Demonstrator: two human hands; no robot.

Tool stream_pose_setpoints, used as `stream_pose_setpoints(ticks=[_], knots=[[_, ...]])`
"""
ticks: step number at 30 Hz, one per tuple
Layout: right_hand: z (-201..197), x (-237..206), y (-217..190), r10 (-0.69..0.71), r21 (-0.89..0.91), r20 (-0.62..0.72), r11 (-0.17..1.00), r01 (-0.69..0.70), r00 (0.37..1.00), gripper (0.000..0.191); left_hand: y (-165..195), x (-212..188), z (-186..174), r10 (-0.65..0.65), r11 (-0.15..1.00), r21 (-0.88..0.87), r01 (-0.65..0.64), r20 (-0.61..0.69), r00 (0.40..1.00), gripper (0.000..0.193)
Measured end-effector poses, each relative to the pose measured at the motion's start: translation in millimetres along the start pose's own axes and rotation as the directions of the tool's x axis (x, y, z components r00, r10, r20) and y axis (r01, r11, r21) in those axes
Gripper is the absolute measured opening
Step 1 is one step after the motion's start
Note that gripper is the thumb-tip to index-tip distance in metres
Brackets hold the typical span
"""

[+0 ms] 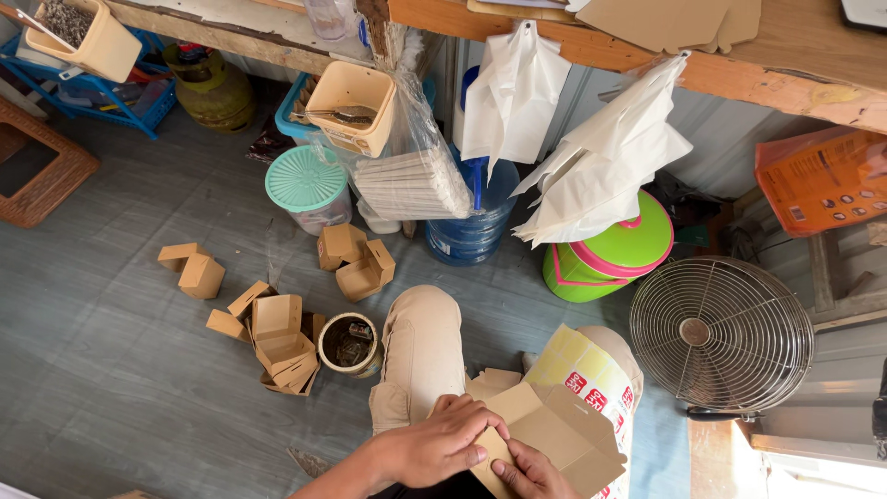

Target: The person sits on the floor folding flat kraft cardboard blanks into takeout boxes, pressing the flaps and tabs to shape each box, and applying a red logo sticker from a sticker roll onto the finished box. Folded boxes accumulate on the floor beside them as they work through the stack one at a time.

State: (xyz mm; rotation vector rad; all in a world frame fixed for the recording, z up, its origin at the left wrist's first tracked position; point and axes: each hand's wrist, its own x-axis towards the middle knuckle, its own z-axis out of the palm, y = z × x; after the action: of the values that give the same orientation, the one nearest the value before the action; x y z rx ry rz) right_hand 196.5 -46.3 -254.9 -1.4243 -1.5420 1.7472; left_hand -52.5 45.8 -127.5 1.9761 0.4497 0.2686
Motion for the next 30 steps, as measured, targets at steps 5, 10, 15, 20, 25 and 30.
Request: stream_pose_setpoints(ticks=[5, 10, 15, 20, 25, 30], knots=[[3, 7, -2, -0.087, 0.257, 0.042, 0.964, 0.074, 0.995, 0.04, 1, 0, 8, 0.071, 0.991, 0.119, -0.056, -0.132, 0.989, 0.032], [-8, -1, -19, -0.253, -0.434, -0.078, 0.88, 0.196, 0.964, 0.034, 1, 6, 11, 0.176, 0.958, 0.275, -0.083, -0.337, 0.925, 0.032], [-27, -10, -47, 0.25, -0.169, -0.228, 0.942, -0.291, 0.941, 0.037, 3, 14, 9, 0.428, 0.867, 0.487, -0.107, -0.617, 0.661, 0.031], [-39, -4, -47, -0.208, 0.599, -0.482, 0.631, 0.493, 0.851, 0.042, 6, 14, 9, 0.517, 0.853, 0.403, -0.332, -0.558, 0.649, 0.026], [-42, 1, -31, -0.504, 0.556, -0.447, 0.492, 0.67, 0.739, 0.036, 9, 29, 8, 0.615, 0.784, 0.351, -0.513, -0.559, 0.556, 0.018], [-38, 3, -34, -0.661, 0.236, -0.566, 0.442, 0.865, 0.493, 0.034, 22, 56, 21, 0.651, 0.718, 0.438, -0.541, -0.698, 0.299, 0.025]])
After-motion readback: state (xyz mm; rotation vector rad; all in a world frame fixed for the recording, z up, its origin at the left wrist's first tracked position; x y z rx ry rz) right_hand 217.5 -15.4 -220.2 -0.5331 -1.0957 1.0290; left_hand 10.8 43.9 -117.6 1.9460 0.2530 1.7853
